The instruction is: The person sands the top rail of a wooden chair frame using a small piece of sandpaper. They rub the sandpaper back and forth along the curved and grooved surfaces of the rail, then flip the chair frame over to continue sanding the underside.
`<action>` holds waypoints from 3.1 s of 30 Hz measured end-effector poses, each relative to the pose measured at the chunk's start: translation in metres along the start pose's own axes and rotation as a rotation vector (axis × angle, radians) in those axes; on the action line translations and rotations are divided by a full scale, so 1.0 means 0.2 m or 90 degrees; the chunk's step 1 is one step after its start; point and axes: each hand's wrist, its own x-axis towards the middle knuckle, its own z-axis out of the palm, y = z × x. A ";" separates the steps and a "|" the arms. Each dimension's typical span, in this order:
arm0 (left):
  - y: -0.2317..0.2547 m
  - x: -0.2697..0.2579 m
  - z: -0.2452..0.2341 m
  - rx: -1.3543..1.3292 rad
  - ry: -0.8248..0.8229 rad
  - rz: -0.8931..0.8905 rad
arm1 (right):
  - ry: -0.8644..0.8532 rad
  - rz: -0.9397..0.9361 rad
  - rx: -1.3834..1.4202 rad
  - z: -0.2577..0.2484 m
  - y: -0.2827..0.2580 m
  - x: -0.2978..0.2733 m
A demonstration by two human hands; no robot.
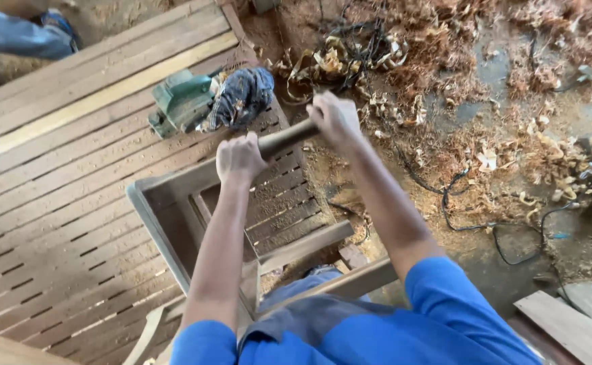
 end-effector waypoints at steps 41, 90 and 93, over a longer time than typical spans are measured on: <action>0.06 -0.08 -0.15 -0.010 -0.010 -0.010 | -0.216 0.187 0.001 0.17 0.16 0.15; 0.05 -0.11 -0.11 -0.016 0.022 -0.004 | -0.551 0.197 -0.027 0.04 0.04 0.34; 0.04 -0.10 -0.08 0.000 0.010 -0.020 | -0.404 0.192 -0.025 0.21 0.15 0.30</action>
